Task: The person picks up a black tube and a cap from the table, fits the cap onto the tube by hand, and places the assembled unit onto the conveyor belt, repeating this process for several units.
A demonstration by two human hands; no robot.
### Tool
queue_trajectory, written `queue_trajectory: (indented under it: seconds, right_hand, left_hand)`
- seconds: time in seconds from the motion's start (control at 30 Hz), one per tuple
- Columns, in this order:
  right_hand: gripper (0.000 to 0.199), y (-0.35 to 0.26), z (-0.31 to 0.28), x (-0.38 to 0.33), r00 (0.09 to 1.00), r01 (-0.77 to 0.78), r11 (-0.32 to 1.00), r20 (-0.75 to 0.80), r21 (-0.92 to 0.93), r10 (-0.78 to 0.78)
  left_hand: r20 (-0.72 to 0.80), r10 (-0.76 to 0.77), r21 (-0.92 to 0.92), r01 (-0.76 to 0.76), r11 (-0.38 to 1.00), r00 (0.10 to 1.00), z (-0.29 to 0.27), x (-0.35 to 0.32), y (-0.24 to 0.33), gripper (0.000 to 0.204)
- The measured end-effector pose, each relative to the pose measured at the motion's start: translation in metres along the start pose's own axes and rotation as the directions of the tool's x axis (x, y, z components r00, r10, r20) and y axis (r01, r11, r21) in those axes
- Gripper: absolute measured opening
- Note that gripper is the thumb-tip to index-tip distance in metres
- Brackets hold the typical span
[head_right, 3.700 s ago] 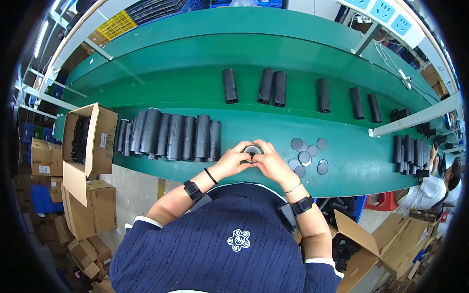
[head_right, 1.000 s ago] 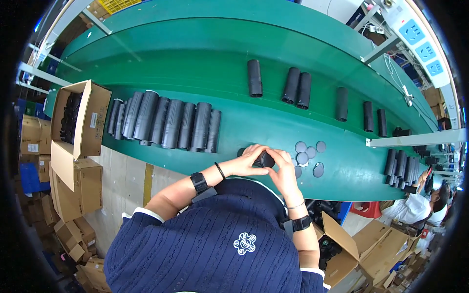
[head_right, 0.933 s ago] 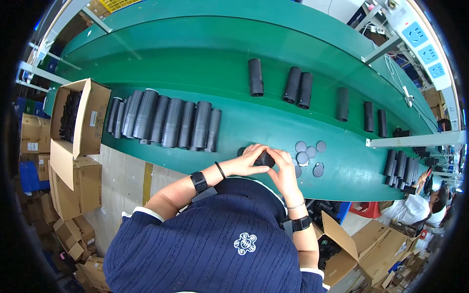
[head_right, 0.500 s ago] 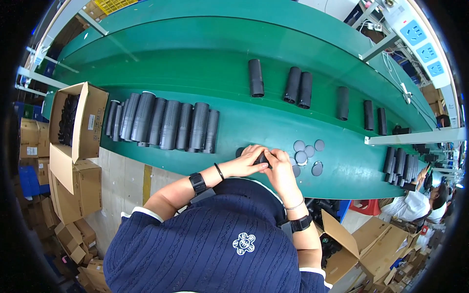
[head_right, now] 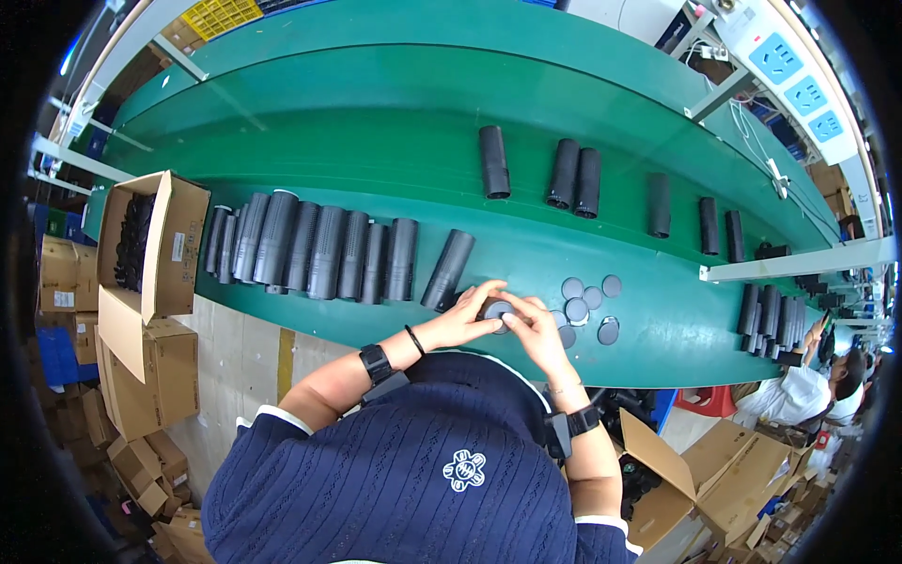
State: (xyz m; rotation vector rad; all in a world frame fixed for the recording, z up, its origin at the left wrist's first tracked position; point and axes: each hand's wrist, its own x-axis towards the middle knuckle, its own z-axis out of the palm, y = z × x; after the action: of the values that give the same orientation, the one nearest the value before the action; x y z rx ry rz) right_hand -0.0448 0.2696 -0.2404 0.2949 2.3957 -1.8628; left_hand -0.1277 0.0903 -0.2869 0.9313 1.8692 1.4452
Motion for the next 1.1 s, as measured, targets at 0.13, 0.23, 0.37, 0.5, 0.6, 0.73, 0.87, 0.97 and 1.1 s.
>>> queue_trajectory:
  seconds: [0.13,0.23,0.37,0.5,0.6,0.73,0.87,0.97,1.1]
  right_hand:
    - [0.039,0.007,0.004,0.004,0.944,-0.322,0.858,0.203,0.400,0.260]
    - [0.039,-0.003,0.002,0.010,0.918,-0.388,0.813,0.264,0.434,0.297]
    - [0.038,-0.002,0.006,0.011,0.903,-0.426,0.770,0.281,0.475,0.326]
    - [0.038,-0.005,0.005,0.003,0.915,-0.403,0.774,0.219,0.489,0.338]
    - [0.039,-0.010,0.000,-0.007,0.884,-0.467,0.708,0.261,0.529,0.388]
    - [0.035,-0.009,0.004,-0.003,0.952,-0.304,0.865,0.162,0.400,0.259]
    - [0.032,-0.009,0.011,0.016,0.949,-0.316,0.859,0.129,0.403,0.288]
    - [0.032,-0.005,0.017,0.026,0.965,-0.262,0.850,0.111,0.458,0.238]
    - [0.065,0.023,0.025,0.015,0.996,-0.080,0.928,0.074,0.365,0.056]
  left_hand:
    - [0.003,0.003,-0.008,-0.003,1.000,1.000,-0.004,0.000,0.005,0.074]
    - [0.013,-0.045,0.042,0.045,0.998,0.999,-0.006,0.002,0.015,0.076]
    - [-0.018,0.021,-0.091,-0.023,0.996,1.000,-0.002,0.003,0.000,0.078]
    - [0.060,0.007,-0.163,0.003,0.987,0.998,-0.002,0.009,0.001,0.082]
    - [0.138,-0.013,-0.037,0.019,0.999,0.990,-0.004,0.006,0.007,0.089]
    - [0.115,-0.058,0.030,0.055,0.998,0.992,-0.002,0.005,0.008,0.090]
    - [0.020,-0.063,-0.351,0.067,0.934,0.998,-0.003,0.009,0.016,0.080]
    - [-0.002,-0.150,-0.445,0.133,0.885,0.989,-0.014,0.018,0.018,0.072]
    - [-0.049,-0.269,-0.756,0.141,0.640,0.962,-0.027,0.012,0.005,0.043]
